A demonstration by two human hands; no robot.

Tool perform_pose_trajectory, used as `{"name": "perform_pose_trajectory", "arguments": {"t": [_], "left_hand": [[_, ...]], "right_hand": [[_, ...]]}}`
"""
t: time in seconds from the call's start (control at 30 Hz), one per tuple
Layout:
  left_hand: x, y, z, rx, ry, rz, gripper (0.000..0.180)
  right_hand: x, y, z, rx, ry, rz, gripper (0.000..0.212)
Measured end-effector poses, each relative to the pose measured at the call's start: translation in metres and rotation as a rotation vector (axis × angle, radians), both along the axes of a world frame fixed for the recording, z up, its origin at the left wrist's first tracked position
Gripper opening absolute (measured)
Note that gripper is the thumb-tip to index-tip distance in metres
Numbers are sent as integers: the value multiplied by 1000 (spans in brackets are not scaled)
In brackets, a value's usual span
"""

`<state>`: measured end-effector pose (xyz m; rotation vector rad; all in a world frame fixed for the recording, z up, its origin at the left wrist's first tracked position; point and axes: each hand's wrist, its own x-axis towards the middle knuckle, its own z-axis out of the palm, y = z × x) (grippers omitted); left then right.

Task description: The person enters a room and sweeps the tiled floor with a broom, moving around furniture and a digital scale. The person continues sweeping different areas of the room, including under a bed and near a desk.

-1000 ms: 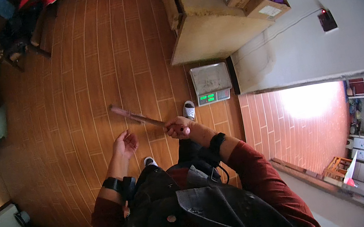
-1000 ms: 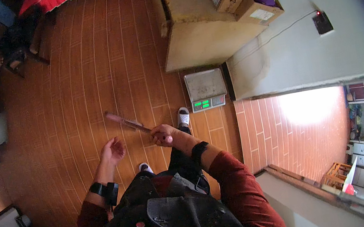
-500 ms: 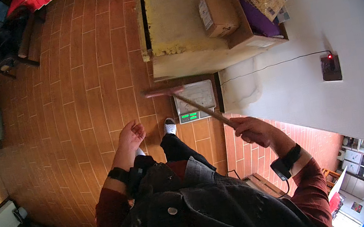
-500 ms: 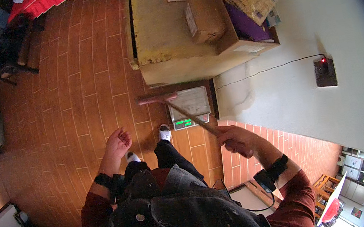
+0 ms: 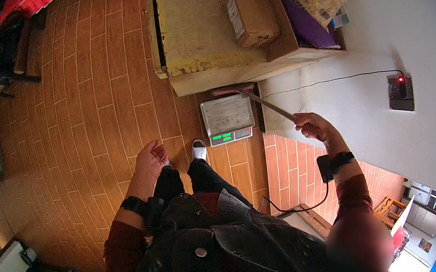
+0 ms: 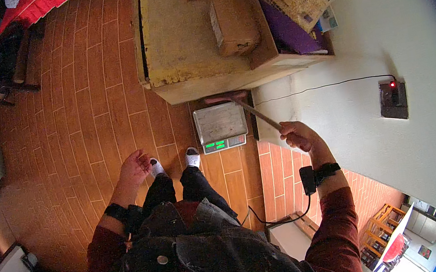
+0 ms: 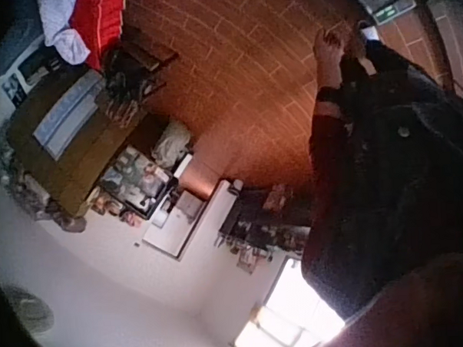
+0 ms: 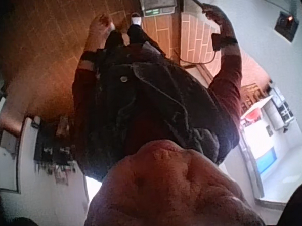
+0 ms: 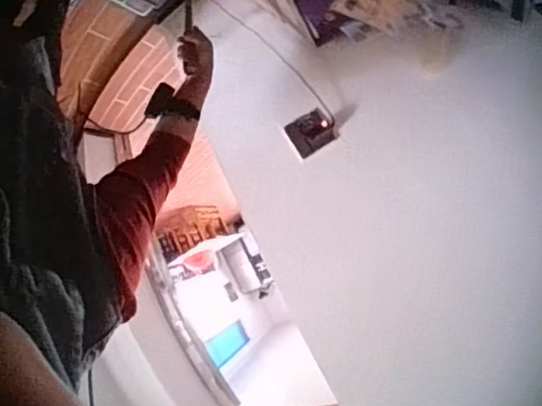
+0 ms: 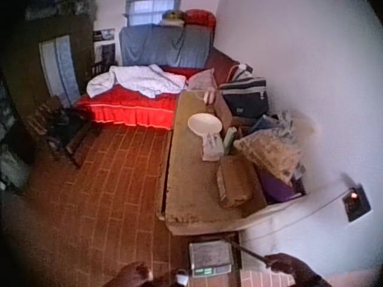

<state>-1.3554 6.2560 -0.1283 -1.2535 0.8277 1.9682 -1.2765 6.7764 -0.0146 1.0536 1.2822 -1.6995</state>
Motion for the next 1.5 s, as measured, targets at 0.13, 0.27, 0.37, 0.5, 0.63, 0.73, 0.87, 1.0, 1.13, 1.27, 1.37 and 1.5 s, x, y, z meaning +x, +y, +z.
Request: {"name": "perform_pose_trajectory", "arguments": {"t": [0.13,0.27,0.37,0.5,0.63,0.73,0.87,1.0,1.13,1.27,1.37,1.5], "left_hand": [[-4,-8,-6,-29,-9,-32,16],[-6,-1,-1,-22,15,-50,16],[-5,7,5,-3,-1,-29,18],[-1,10,4,-40,-13,-42,18],[6,8,1,-16,-4,-38,15],[8,9,0,-30,-14,-37,13],[7,13,1,-27,8,-44,14],[8,8,-1,-25,31,-47,15],[3,0,3,-4,29,-86,18],[-2,19,25,-116,-112,-162,15],[5,22,6,-22,-176,-207,19],[20,2,-40,118,-99,-133,17]], "right_hand": [[-4,20,-25,14,-10,-7,10],[-16,38,-56,-74,-50,-95,7],[-20,58,-72,-139,-79,-190,7],[-17,79,-76,-177,-97,-198,7],[-20,79,-74,-285,-98,-172,6],[-28,60,-84,-286,-55,-136,10],[-42,-7,-120,-379,61,29,19],[-58,-116,-148,-360,-7,146,13],[-73,-200,-122,-436,71,190,12],[-96,-246,-74,-427,219,700,20],[-102,-296,-41,-237,603,1090,32],[-107,-344,-21,-161,519,1475,48]]}}
